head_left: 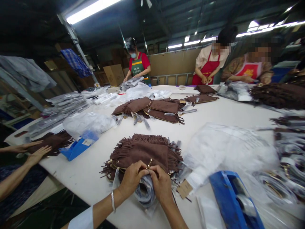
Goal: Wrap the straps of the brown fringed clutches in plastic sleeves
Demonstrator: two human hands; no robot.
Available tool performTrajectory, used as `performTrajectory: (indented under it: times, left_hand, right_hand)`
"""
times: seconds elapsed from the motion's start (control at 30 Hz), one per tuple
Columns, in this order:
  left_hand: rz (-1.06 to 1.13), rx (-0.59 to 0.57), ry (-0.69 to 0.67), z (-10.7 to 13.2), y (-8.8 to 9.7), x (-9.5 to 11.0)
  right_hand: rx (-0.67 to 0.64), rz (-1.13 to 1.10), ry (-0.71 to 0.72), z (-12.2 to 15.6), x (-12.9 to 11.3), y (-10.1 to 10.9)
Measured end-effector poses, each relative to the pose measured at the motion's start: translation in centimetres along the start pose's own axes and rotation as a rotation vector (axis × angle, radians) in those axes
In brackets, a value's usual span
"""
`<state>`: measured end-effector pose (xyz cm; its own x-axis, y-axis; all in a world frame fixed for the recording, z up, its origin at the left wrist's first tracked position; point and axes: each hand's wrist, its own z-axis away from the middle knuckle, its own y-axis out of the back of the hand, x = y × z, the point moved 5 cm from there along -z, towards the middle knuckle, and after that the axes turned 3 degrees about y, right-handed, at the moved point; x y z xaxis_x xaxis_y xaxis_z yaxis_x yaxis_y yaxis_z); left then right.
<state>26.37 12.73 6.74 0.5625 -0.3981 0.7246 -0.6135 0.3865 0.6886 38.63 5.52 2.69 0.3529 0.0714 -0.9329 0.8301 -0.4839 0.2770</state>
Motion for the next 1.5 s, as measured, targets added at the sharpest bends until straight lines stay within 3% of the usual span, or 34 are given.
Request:
performTrajectory:
  times: [0.2, 0.43, 0.73, 0.9, 1.0, 1.07, 1.17, 1.27, 1.43, 1.5]
  left_hand:
    - [0.188, -0.008, 0.040, 0.6, 0.0, 0.0]
    - [0.372, -0.019, 0.124, 0.4, -0.5, -1.7]
    - [0.533, -0.165, 0.210, -0.6, -0.8, -2.9]
    - [0.644, -0.258, 0.342, -1.0, -1.1, -3.3]
    - [0.665, -0.222, 0.422, -0.7, -1.3, -3.5]
    - [0.573, -0.119, 0.377, -0.3, -0.8, -2.8]
    - [0.188, 0.079, 0.101, 0.9, 0.5, -0.1]
    - [-0.035, 0.155, -0.128, 1.9, 0.5, 2.4]
    - [0.430, 0.068, 0.094, 1.0, -1.7, 1.7]
    - [0.498, 0.049, 0.114, 0.4, -2.4, 1.5]
  right_hand:
    - [0.036, 0.000, 0.010, 0.4, -0.3, 0.0]
    - [-0.001, 0.028, 0.058, 0.9, 0.1, -0.4]
    - [-0.035, -0.066, 0.059, 0.9, 1.0, -0.5]
    - [-0.048, -0.058, 0.068, 0.7, 0.5, -0.2]
    - [-0.055, -0.039, 0.082, 0.9, 0.1, -0.2]
    - [-0.030, -0.019, 0.089, 1.3, -0.1, 0.0]
    - [0.077, 0.029, 0.116, 2.1, -0.3, 0.5]
    - [0.170, 0.027, 0.110, 2.6, -0.3, 1.2]
    - [0.213, -0.098, -0.013, 2.2, -0.2, 2.9]
    - [0.257, -0.132, -0.048, 1.8, -0.2, 3.7]
